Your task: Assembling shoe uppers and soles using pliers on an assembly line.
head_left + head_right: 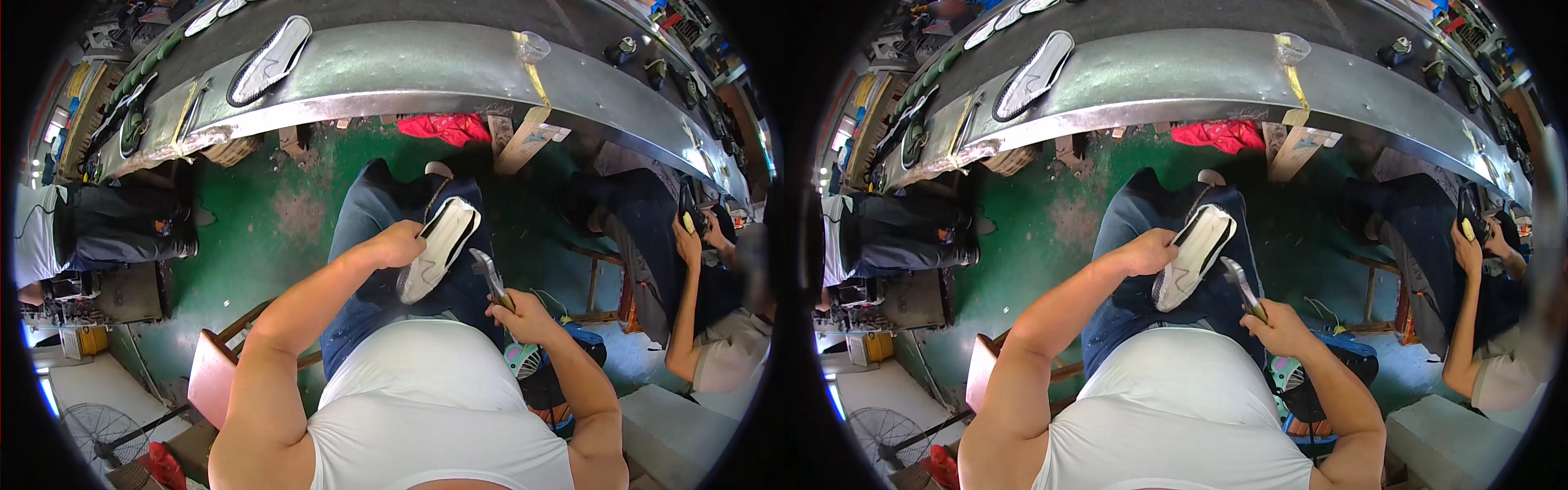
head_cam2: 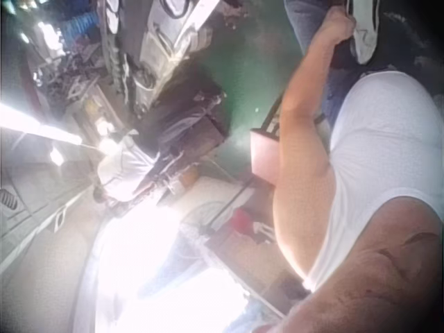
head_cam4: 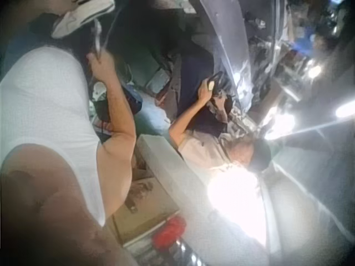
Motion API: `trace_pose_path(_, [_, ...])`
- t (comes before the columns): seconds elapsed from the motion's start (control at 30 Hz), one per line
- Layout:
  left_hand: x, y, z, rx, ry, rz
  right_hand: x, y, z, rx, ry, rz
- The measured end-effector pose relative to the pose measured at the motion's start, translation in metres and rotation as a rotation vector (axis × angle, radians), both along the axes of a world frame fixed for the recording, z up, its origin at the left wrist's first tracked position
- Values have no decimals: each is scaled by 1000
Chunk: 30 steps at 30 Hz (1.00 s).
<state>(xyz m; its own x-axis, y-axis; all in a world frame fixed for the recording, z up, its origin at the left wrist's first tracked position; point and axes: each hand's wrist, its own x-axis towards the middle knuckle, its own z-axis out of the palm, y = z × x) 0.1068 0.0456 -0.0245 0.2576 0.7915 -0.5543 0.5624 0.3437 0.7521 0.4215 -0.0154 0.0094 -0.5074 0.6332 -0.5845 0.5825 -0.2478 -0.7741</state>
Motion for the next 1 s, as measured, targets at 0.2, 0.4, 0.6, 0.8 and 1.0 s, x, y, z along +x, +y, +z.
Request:
trace_pose_path(0.2, [-7, -31, -12, -135, -539, 122, -30, 30, 26, 201, -104, 350])
trace_pose_path(0.4, [1, -60, -27, -100, -652, 247, -55, 55, 14, 739, -66, 439])
trace_pose_path(0.6, [29, -46, -43, -246, -571, 781, -75, 69, 21, 513, -343, 668])
trace_pose_path(0.8, [28, -42, -50, 132, 31, 606, -72, 46, -10, 537, -169, 418])
trace_pose_path(1.0, [24, -48, -63, 490, 51, 432, -68, 61, -2, 695, -341, 268])
